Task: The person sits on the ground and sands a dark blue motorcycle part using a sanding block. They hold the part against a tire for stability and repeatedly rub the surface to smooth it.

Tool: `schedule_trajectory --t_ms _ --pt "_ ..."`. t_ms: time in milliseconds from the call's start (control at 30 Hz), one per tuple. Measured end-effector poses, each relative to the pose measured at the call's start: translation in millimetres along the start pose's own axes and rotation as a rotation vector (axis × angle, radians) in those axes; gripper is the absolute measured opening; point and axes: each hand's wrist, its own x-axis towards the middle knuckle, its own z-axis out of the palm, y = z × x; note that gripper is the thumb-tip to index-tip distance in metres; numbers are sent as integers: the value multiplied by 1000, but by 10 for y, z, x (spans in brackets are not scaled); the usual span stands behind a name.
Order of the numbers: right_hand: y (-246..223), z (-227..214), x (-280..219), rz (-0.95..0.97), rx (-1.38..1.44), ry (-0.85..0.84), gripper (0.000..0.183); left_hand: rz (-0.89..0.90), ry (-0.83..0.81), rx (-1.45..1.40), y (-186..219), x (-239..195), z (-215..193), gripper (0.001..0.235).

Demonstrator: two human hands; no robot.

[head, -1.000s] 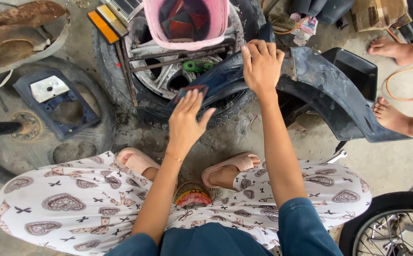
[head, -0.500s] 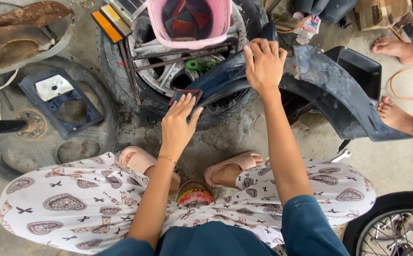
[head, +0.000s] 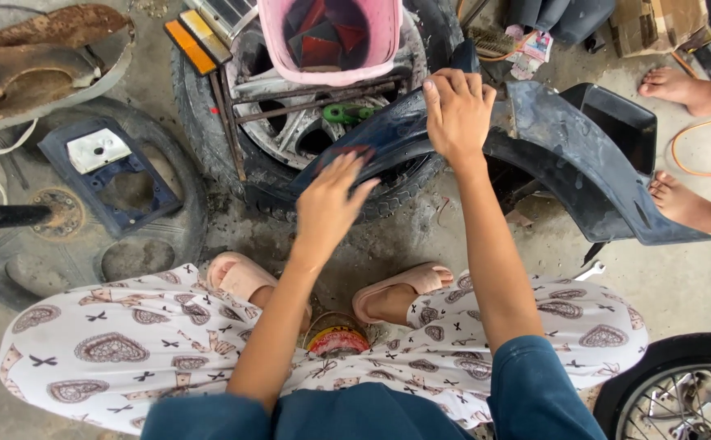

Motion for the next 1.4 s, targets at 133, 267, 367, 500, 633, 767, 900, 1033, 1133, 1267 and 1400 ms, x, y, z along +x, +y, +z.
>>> schedule_trajectory --t_ms 133,267,367,500,633,767,900,1033,1133,1267,1400 --pt "11 55 -27 -17 -59 51 52 -115 0 -85 -166 -276 -177 45" --pt "11 41 -1 -19 -49 51 53 16 -73 -5 77 135 22 68" --pt "11 38 -30 9 -53 3 54 146 -7 -24 159 412 405 65" --pt "21 19 -2 -17 -50 22 53 172 20 -3 181 415 400 61" --pt "10 17 15 18 -5 -1 58 -4 -34 68 -27 -102 -20 61" --pt "12 54 -15 27 -31 -10 57 -138 -26 50 -50 -205 -84 64" --pt "5 47 7 30 -33 -13 54 4 -49 14 191 288 204 76" --pt "-3 26 -27 24 -47 -12 50 103 22 50 211 471 560 73" --pt "20 44 4 -95 -78 132 45 122 93 183 113 233 454 71" --pt "61 156 -33 66 -48 -8 44 -94 113 269 -142 -243 111 60" --pt "55 137 -19 51 -44 10 43 -182 104 319 -121 -171 245 65"
